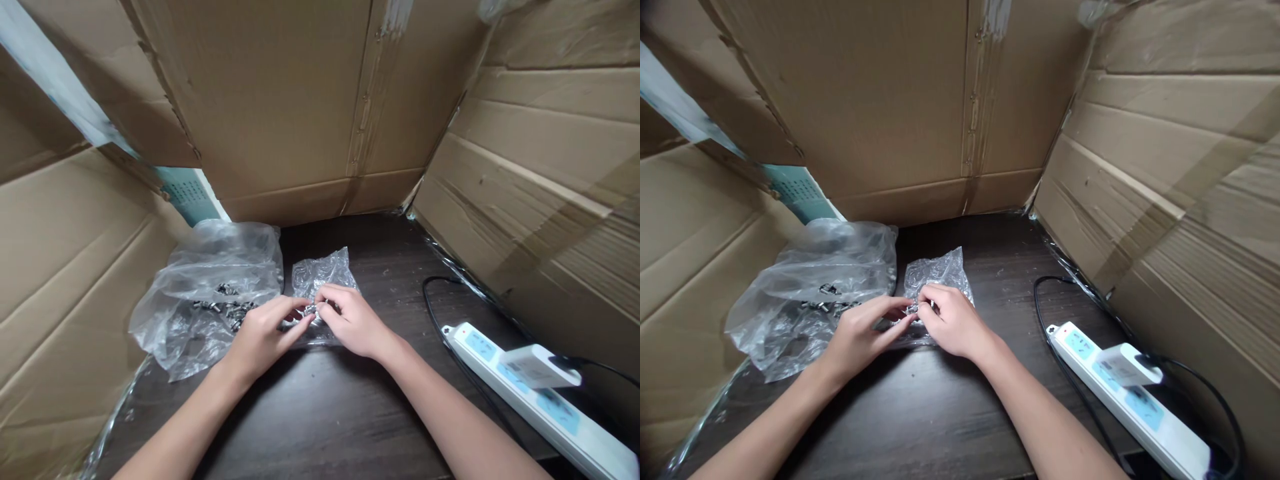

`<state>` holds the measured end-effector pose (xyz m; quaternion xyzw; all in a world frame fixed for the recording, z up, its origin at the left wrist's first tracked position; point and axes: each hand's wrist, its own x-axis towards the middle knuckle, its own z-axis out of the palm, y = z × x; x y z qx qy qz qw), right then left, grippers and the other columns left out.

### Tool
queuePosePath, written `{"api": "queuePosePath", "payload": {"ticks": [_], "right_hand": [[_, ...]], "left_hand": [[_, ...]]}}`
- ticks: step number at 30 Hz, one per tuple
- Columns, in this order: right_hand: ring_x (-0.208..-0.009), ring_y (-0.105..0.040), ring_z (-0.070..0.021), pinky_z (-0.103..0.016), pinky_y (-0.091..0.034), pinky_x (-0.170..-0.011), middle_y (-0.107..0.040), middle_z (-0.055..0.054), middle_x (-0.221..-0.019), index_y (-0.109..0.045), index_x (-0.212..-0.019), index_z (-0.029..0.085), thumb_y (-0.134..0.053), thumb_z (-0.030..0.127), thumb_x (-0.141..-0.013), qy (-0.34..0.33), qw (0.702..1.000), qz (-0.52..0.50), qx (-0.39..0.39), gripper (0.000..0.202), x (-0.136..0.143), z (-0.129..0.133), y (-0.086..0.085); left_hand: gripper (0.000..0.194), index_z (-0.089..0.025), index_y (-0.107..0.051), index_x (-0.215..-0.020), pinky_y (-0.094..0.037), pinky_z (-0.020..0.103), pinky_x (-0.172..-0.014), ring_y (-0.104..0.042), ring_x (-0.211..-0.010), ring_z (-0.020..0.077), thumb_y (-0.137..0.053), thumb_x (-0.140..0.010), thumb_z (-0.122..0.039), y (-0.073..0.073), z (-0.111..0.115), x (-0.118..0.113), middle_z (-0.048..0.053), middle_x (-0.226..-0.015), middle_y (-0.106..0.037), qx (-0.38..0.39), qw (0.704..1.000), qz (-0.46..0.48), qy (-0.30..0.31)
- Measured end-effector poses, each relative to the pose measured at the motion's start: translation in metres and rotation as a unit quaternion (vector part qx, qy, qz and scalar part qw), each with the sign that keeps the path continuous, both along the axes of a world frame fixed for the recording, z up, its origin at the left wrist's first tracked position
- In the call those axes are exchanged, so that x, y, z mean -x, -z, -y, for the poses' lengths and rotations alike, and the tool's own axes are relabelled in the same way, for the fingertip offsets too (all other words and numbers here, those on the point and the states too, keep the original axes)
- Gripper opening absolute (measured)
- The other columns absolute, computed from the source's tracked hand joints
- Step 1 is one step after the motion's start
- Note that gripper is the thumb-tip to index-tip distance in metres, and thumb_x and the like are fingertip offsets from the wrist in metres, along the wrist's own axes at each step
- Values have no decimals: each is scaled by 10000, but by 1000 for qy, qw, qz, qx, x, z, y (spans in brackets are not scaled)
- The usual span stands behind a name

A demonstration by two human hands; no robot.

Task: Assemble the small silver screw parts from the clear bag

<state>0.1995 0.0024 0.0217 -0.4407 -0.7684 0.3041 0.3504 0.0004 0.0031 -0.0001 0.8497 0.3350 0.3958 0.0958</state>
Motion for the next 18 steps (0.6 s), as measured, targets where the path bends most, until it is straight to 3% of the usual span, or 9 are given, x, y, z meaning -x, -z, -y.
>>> {"api": "queuePosePath", "payload": {"ticks": [9,18], "right_hand": [[-687,-505,-128,-262,-359,-657,-574,20,-727,-510,-717,190,-481,141,-910,3,999,42,26,201,-2,1,0],[-762,-556,-136,-265,-411,-697,-640,-16,-918,-582,-921,202,-497,147,-924,10,999,24,19,101,-1,2,0]], "left_hand": [[159,-145,-681,-1072,-585,230,-688,-711,-764,149,-627,-949,-229,-4,-1,1,67,-918,-739,-24,999,-23,1],[174,-166,-680,-1111,-571,237,-700,-696,-764,144,-620,-957,-221,-2,-3,3,53,-903,-728,-7,1000,-16,-4]]}}
